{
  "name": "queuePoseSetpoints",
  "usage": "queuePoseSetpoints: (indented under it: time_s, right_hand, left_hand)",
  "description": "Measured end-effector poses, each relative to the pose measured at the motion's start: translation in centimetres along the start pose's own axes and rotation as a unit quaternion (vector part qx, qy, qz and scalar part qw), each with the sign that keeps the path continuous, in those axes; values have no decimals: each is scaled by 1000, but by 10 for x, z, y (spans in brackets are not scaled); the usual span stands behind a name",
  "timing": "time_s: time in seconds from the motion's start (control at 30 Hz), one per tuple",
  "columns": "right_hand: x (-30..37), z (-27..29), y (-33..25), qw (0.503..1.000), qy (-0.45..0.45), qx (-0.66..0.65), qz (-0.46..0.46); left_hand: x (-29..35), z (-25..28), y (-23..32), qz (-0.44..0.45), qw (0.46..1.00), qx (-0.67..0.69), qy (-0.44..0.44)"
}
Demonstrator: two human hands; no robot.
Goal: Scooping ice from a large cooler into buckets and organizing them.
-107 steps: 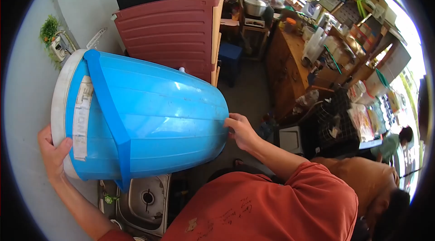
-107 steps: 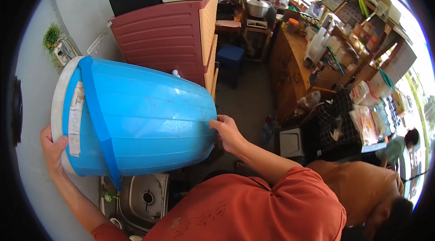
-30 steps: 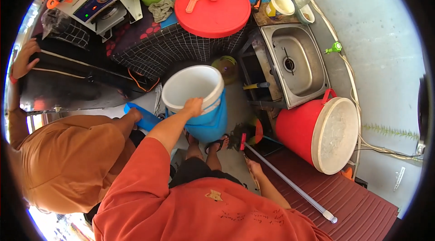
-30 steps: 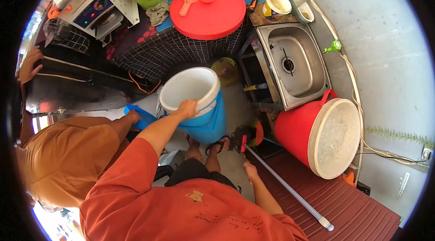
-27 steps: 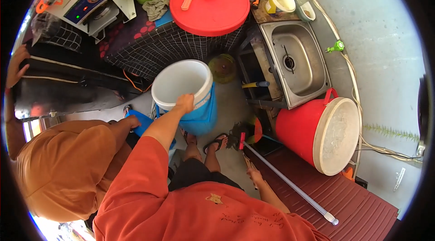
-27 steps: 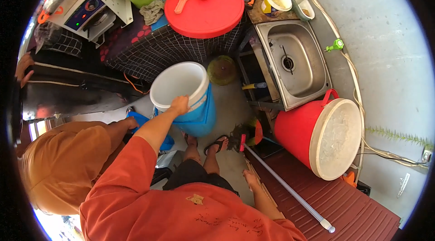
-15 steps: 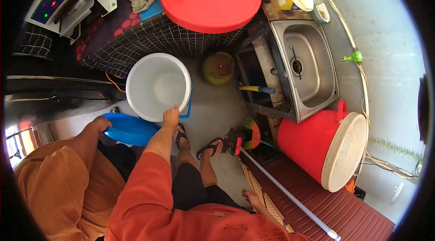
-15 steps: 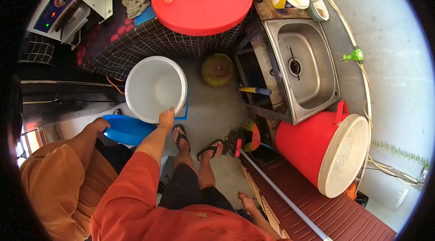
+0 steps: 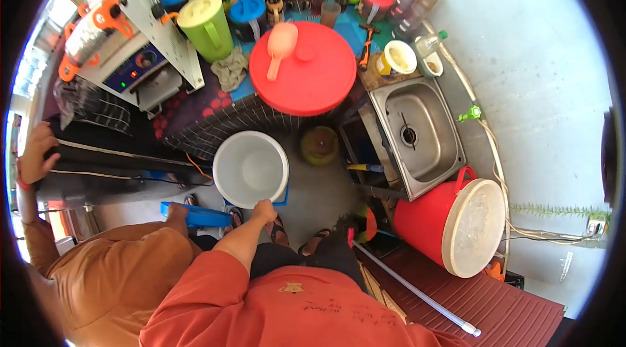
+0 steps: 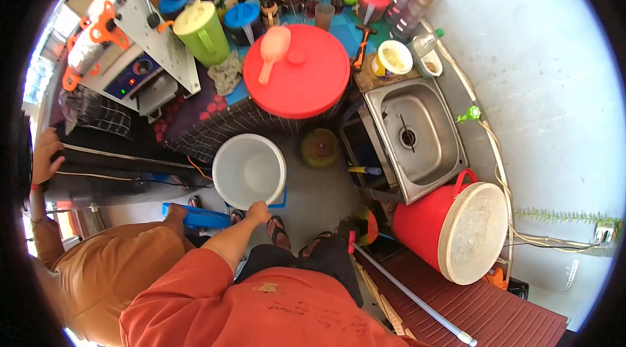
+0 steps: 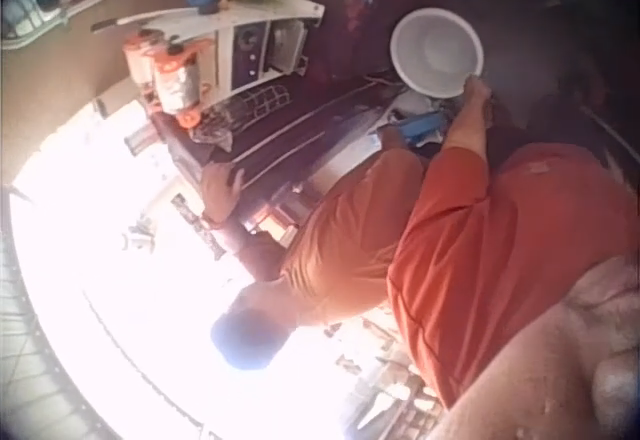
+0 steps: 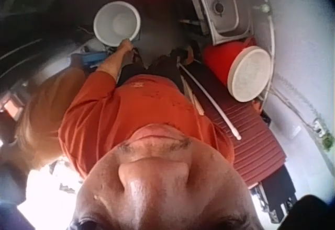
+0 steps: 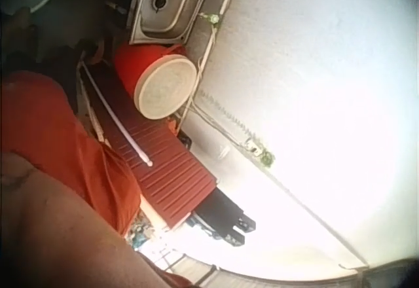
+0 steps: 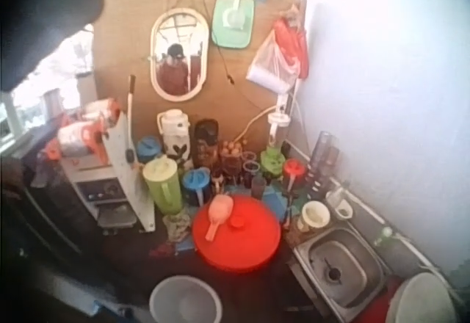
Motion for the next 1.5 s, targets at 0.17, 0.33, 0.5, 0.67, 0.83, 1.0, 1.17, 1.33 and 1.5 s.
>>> queuePoseSetpoints:
  time_s: [0.17,0.33,0.5,0.67,0.83,1.0,1.17,1.33,1.5]
  right_hand:
    - [23,-62,-145,998,-16,52,9]
    - [7,-109,-274,977,-54,205,15]
    - [17,-204,-491,935,-71,226,263]
    - [76,-322,-619,868,-183,213,410]
    - [207,-443,-673,612,-169,359,684]
    - [240,-532,-694,446,-154,321,821]
    - [173,-589,-729,303,-156,444,829]
    - [224,-586,-712,462,-111,515,714]
    - [240,-590,-714,357,-99,489,790]
  left_hand:
    - [-20,177,-4,31,953,161,254]
    - [-11,371,35,66,872,205,440]
    - [-67,413,79,92,911,104,387]
    - [-115,416,79,120,935,90,321]
    - [-91,449,90,96,939,119,309]
    - [-32,453,77,128,921,136,342]
    - [71,391,85,79,912,175,362]
    - [198,279,62,107,901,256,333]
    - [300,190,31,158,807,414,390]
Point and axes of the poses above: each hand's wrist, its own x-axis away from the middle knuckle, its own z-axis out of the back of the hand, y = z × x, the point moved 7 cm from there along -x, towards the middle knuckle, and after that the axes turned 14 degrees about -x, right-handed, at the moved point
